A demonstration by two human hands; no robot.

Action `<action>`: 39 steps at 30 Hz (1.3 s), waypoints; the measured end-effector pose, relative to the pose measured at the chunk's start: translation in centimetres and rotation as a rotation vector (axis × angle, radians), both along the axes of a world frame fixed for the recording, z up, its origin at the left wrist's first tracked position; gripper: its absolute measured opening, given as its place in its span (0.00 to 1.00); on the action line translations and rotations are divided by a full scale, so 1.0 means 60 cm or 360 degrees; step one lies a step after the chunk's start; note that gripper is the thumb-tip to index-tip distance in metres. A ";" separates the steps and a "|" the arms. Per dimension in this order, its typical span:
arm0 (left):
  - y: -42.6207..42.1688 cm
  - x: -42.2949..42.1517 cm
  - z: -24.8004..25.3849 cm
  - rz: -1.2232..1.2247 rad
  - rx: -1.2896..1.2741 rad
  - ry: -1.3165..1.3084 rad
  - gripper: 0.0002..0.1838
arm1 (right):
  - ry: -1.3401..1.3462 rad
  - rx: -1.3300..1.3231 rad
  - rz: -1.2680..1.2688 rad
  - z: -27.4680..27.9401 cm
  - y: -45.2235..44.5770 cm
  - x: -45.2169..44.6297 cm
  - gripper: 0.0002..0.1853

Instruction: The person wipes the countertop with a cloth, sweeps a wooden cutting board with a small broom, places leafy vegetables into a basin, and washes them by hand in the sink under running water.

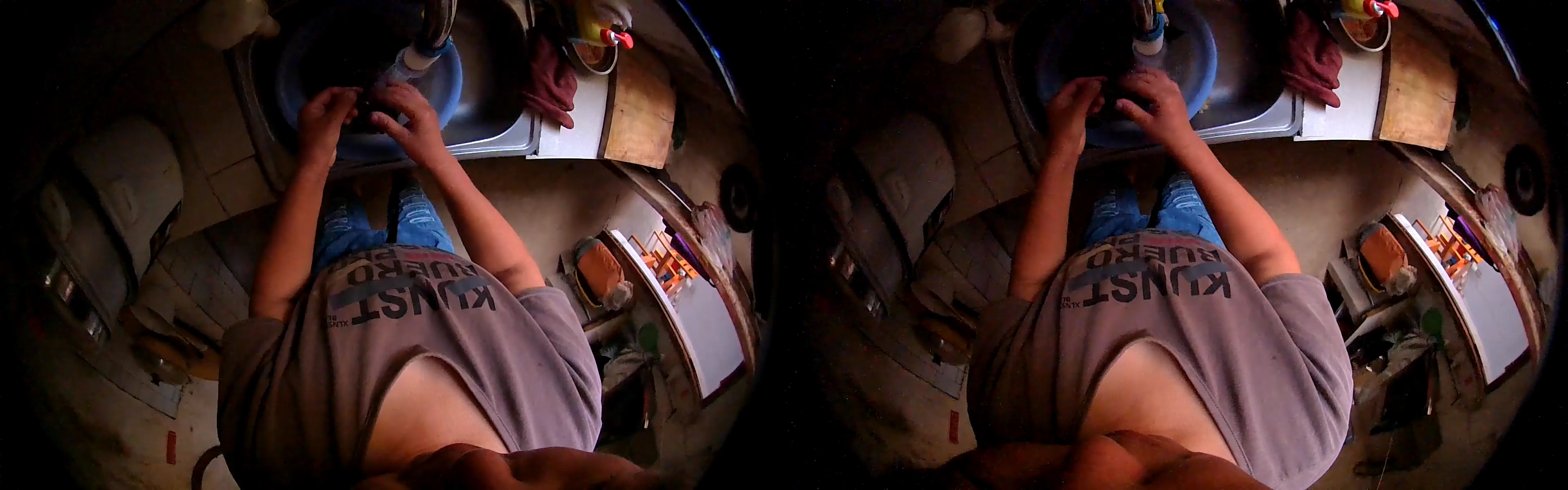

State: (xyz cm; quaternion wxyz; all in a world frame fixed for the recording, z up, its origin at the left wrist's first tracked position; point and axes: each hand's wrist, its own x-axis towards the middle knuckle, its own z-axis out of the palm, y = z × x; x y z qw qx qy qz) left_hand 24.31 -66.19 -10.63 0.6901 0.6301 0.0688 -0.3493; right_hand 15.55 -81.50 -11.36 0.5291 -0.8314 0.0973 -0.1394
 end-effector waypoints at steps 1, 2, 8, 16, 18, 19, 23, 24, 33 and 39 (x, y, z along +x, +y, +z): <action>-0.001 0.000 -0.001 -0.0001 0.0001 -0.0001 0.11 | 0.0180 0.0088 0.0070 -0.001 0.001 -0.001 0.12; -0.001 0.002 0.001 -0.0035 0.0018 0.0005 0.11 | 0.0360 0.0176 0.0142 -0.002 0.002 -0.002 0.12; 0.005 0.014 0.003 -0.0250 -0.0008 0.0081 0.11 | 0.0648 0.1184 -0.0089 0.004 -0.009 -0.009 0.13; -0.002 0.006 -0.001 -0.0152 -0.0213 0.0407 0.10 | 0.0346 0.0771 0.0148 0.003 -0.011 -0.005 0.09; -0.004 0.004 -0.003 -0.0192 -0.0128 0.0357 0.09 | 0.0183 0.0400 0.0178 -0.002 -0.011 -0.002 0.08; -0.005 0.002 -0.003 -0.0194 -0.0127 0.0357 0.09 | 0.0101 0.0240 0.0146 -0.013 -0.012 -0.002 0.09; -0.007 -0.001 0.002 -0.0207 -0.0088 0.0271 0.07 | 0.0059 0.0002 0.0133 -0.016 -0.011 -0.002 0.10; -0.008 -0.001 0.001 -0.0221 -0.0080 0.0253 0.07 | 0.0059 0.0001 0.0133 -0.014 -0.011 -0.002 0.10; -0.010 0.000 -0.001 -0.0381 0.0211 -0.0093 0.05 | 0.0104 0.0052 0.0086 -0.017 -0.007 -0.006 0.08; -0.012 -0.009 -0.006 -0.0223 0.0031 0.0032 0.04 | 0.0280 0.0194 0.0054 -0.019 -0.005 -0.007 0.08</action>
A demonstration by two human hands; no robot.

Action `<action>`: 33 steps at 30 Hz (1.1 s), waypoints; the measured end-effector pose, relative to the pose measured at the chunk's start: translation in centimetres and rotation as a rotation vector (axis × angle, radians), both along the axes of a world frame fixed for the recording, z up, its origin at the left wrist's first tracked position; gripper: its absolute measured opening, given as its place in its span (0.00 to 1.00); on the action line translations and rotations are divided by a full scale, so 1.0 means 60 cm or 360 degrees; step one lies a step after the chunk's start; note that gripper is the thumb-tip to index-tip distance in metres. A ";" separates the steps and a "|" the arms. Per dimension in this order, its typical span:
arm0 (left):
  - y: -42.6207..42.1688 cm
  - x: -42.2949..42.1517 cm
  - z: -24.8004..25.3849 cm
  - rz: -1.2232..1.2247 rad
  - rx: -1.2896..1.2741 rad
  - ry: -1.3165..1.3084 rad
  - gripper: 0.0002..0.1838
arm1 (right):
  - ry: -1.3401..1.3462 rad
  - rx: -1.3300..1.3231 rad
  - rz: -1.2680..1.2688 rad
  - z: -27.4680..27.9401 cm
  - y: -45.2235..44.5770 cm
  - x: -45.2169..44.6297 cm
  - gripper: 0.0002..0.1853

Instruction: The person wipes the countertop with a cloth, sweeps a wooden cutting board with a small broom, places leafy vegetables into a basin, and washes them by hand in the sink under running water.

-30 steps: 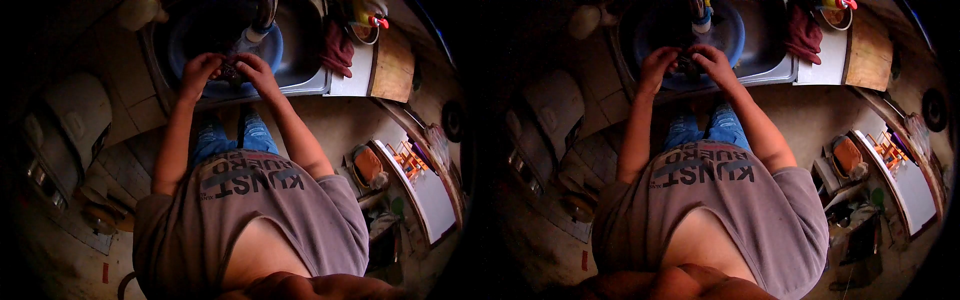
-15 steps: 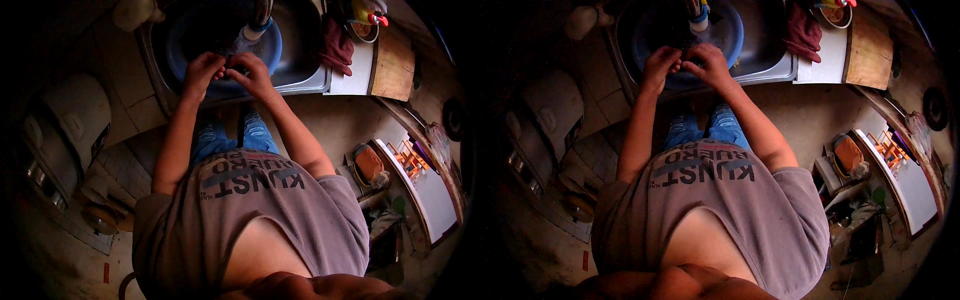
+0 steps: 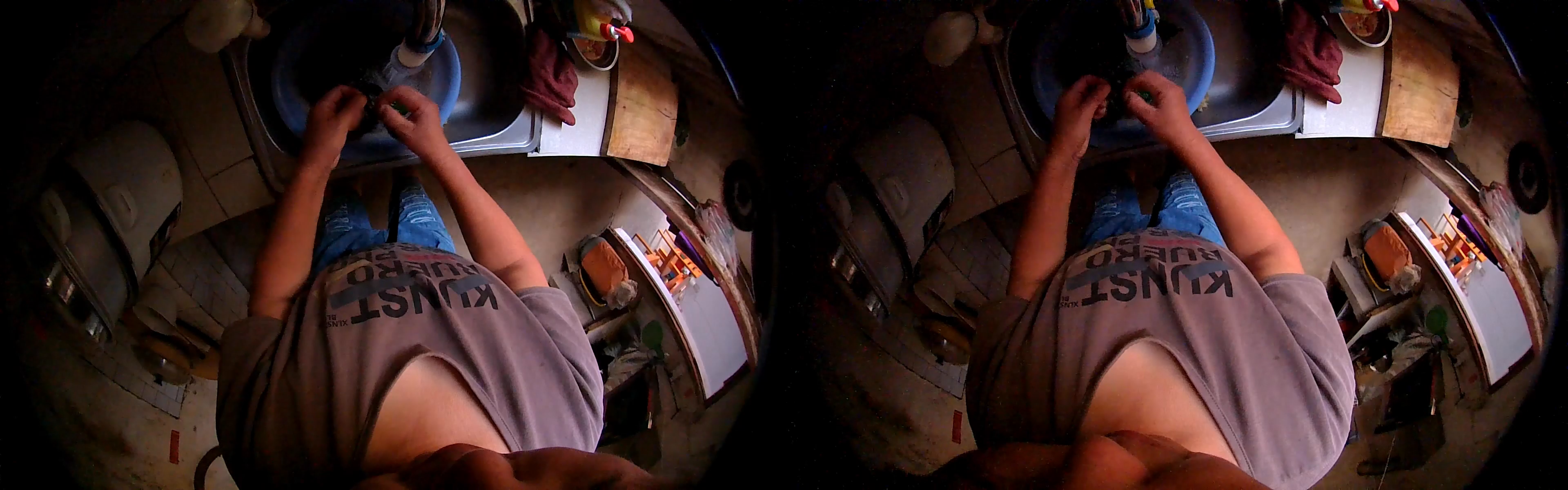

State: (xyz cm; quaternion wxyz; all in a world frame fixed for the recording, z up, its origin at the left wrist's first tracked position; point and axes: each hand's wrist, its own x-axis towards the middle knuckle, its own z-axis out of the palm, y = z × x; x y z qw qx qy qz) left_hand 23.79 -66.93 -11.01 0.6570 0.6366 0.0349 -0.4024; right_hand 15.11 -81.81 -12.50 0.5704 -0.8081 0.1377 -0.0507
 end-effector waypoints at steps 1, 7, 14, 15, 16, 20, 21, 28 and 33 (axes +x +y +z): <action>-0.001 -0.004 -0.002 -0.0001 0.0001 0.0002 0.04 | 0.0064 0.0375 -0.0134 0.000 0.002 0.000 0.07; -0.004 -0.006 -0.009 0.0384 -0.0312 0.0262 0.06 | 0.0159 0.1247 -0.0622 0.008 -0.001 0.000 0.08; -0.008 -0.007 -0.001 0.0353 -0.0334 0.0184 0.08 | 0.0042 0.0295 -0.0053 0.009 0.014 0.002 0.10; -0.008 -0.007 0.000 0.0352 -0.0372 0.0161 0.08 | -0.0008 0.0195 -0.0012 0.010 0.014 0.004 0.10; -0.008 -0.008 0.000 0.0354 -0.0370 0.0159 0.08 | -0.0010 0.0198 -0.0010 0.010 0.016 0.005 0.10; -0.014 -0.010 0.011 0.0340 -0.0192 0.0096 0.07 | -0.0045 0.0158 -0.0061 0.008 0.021 0.003 0.08; -0.015 -0.010 0.013 0.0337 -0.0144 0.0068 0.07 | -0.0054 0.0141 -0.0065 0.007 0.022 0.002 0.07; -0.020 -0.027 -0.009 0.0413 -0.0418 0.0266 0.05 | -0.0102 0.0147 -0.0194 -0.004 0.026 0.002 0.06; -0.038 -0.041 -0.024 0.0648 -0.0929 0.0531 0.05 | 0.0037 0.0641 -0.0437 -0.003 0.033 0.002 0.04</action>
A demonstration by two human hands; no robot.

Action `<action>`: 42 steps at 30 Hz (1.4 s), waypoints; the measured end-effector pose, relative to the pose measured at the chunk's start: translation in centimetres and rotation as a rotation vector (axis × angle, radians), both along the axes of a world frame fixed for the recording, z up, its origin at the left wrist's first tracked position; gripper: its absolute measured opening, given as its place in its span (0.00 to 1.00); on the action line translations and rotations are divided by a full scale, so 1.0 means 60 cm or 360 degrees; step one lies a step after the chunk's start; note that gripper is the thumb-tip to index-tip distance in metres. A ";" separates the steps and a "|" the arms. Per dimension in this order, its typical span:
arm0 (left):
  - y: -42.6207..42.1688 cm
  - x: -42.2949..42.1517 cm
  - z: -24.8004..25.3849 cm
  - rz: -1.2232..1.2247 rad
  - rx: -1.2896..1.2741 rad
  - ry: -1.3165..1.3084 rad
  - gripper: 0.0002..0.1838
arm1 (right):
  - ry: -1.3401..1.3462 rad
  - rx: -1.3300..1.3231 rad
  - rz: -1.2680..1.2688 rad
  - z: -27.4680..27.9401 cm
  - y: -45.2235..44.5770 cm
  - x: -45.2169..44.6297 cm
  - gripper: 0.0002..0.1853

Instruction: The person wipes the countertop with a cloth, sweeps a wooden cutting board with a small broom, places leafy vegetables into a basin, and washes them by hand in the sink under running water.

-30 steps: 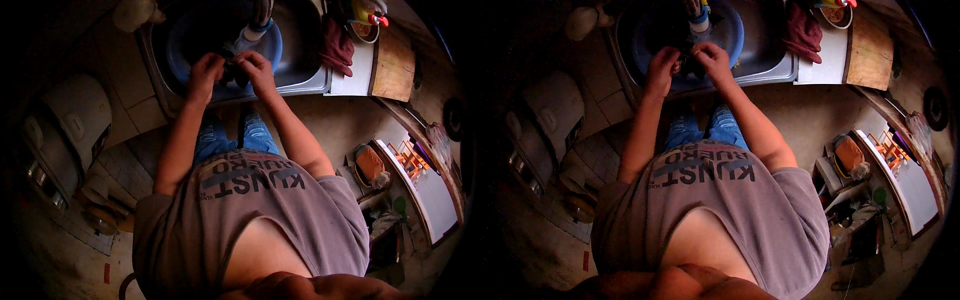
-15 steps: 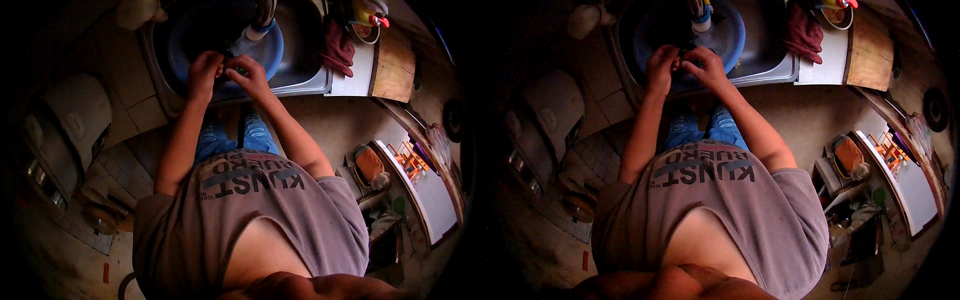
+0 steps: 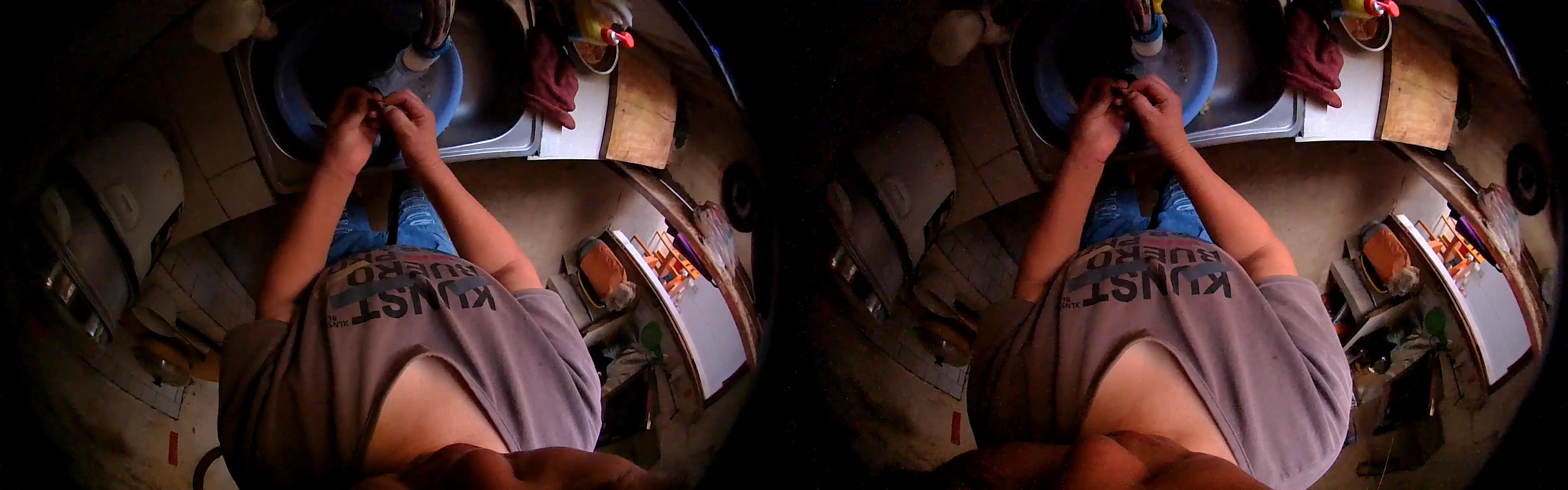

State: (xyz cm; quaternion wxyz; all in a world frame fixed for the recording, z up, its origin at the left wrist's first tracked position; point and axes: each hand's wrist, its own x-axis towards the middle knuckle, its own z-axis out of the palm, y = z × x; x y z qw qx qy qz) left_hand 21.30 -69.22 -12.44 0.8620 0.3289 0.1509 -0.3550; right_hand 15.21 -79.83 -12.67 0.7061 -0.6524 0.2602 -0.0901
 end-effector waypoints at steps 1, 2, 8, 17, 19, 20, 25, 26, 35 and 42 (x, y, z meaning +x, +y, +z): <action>0.001 0.002 -0.004 0.0001 -0.0002 -0.0002 0.05 | -0.0002 -0.0002 0.0001 -0.002 0.000 0.000 0.04; 0.006 0.006 -0.008 -0.0027 -0.0146 0.0061 0.05 | 0.0017 -0.0034 -0.0063 -0.006 0.000 -0.001 0.04; 0.048 0.028 -0.022 0.0046 -0.0567 0.0395 0.06 | 0.0064 -0.0473 0.0174 -0.031 -0.056 0.004 0.08; 0.042 -0.010 0.010 -0.0275 -0.0281 0.0298 0.07 | -0.0430 -0.1879 -0.0158 0.001 -0.303 0.155 0.26; 0.037 -0.027 0.008 -0.0319 -0.0244 0.0378 0.06 | -0.0740 -0.1601 -0.0300 0.047 -0.329 0.237 0.26; 0.035 -0.034 0.008 -0.0320 -0.0242 0.0378 0.06 | -0.0740 -0.1599 -0.0302 0.059 -0.333 0.248 0.26; 0.029 -0.053 0.019 -0.0318 0.0015 0.0437 0.07 | -0.0352 -0.1133 -0.0147 0.078 -0.327 0.253 0.25; 0.031 -0.054 0.015 -0.0318 0.0015 0.0438 0.07 | -0.0351 -0.1133 -0.0146 0.075 -0.321 0.240 0.25; 0.021 -0.066 0.020 -0.0408 0.0117 0.0399 0.08 | -0.0259 -0.0333 0.0249 0.094 -0.180 0.032 0.12; -0.011 -0.126 0.025 -0.1032 0.0626 -0.0148 0.05 | 0.0443 -0.0145 0.0065 0.078 -0.039 -0.211 0.08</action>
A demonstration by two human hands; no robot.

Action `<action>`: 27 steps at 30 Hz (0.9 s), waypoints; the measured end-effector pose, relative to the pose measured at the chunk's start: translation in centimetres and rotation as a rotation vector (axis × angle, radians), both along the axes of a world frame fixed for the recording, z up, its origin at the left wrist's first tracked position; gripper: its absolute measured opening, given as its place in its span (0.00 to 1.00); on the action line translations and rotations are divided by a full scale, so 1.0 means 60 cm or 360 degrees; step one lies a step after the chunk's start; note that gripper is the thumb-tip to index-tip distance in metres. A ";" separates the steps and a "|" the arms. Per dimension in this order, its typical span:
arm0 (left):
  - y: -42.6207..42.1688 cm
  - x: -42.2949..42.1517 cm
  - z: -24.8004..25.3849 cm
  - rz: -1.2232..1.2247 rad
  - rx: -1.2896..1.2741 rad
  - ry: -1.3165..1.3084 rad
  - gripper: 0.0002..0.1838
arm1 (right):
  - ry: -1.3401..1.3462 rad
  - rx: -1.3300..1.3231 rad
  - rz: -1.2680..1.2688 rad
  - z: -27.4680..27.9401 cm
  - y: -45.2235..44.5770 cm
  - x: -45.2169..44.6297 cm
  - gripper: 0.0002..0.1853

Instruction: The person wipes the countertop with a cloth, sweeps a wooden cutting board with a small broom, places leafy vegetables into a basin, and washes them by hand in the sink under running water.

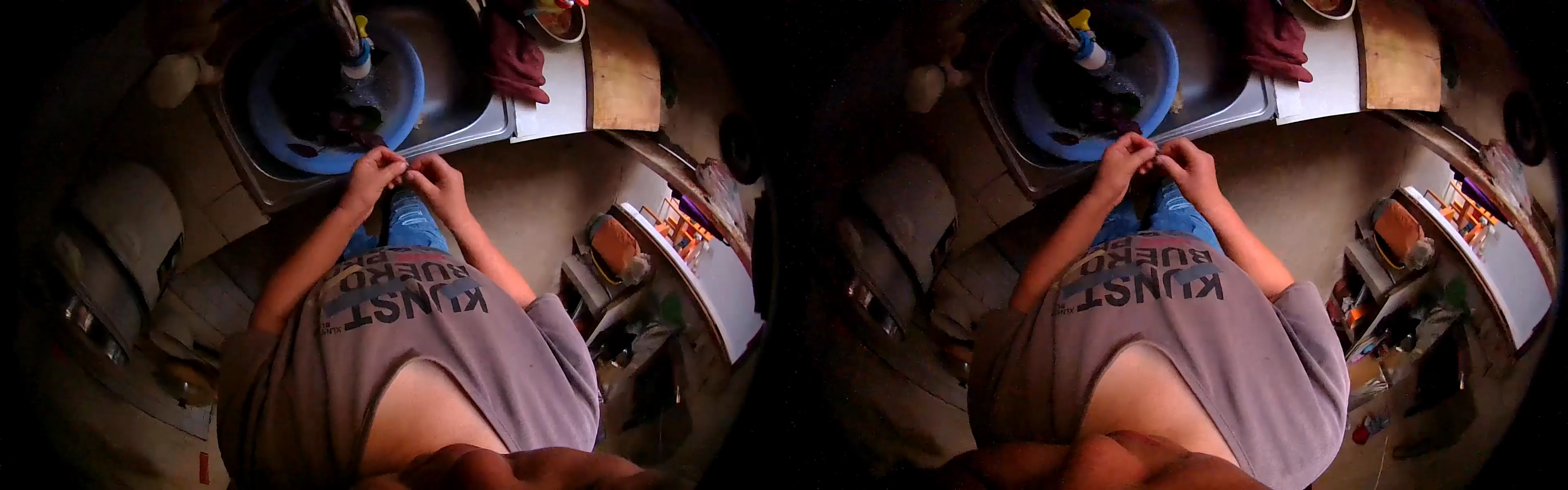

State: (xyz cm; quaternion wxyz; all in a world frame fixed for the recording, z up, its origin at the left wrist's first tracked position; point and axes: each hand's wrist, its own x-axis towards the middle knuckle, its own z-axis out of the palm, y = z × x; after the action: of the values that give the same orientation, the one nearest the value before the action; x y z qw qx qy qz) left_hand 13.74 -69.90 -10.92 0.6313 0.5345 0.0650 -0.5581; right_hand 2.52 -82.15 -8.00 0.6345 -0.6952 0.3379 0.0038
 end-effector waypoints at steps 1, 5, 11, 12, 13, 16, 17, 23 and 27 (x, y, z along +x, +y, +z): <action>0.001 -0.011 -0.002 -0.0157 -0.0030 -0.0074 0.04 | 0.0000 0.0002 -0.0014 -0.008 0.008 -0.024 0.08; 0.011 -0.006 0.002 -0.0404 -0.0009 -0.0780 0.04 | 0.0208 0.0698 -0.0670 -0.065 0.026 -0.110 0.07; 0.074 0.092 -0.006 -0.0855 0.0357 -0.2213 0.08 | 0.0055 0.0885 -0.0976 -0.203 0.018 -0.121 0.15; 0.089 0.107 -0.016 -0.0948 0.0542 -0.2273 0.11 | 0.0055 0.0902 -0.0978 -0.187 0.018 -0.103 0.15; 0.101 0.119 -0.025 -0.1038 0.0726 -0.2329 0.13 | 0.0056 0.0914 -0.1067 -0.170 0.019 -0.082 0.17; 0.122 0.147 -0.059 -0.1088 0.0817 -0.2208 0.17 | 0.0006 0.1012 -0.1004 -0.168 0.017 -0.098 0.18; 0.114 0.152 -0.053 -0.1086 0.0818 -0.2205 0.17 | 0.0022 0.0867 -0.0982 -0.167 0.018 -0.111 0.17; 0.040 0.142 -0.083 -0.1091 0.0759 -0.2037 0.17 | -0.0247 0.0296 -0.0823 -0.069 0.017 -0.063 0.09; 0.008 0.142 -0.111 -0.0769 0.0528 -0.1061 0.15 | -0.0431 0.0161 -0.0569 -0.028 -0.007 0.012 0.08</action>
State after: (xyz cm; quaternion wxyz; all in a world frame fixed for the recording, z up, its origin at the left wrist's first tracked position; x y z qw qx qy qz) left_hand 22.24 -69.43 -17.56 0.3749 0.7792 -0.1803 -0.4688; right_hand 3.24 -82.55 -9.66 0.6988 -0.5856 0.3668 -0.1851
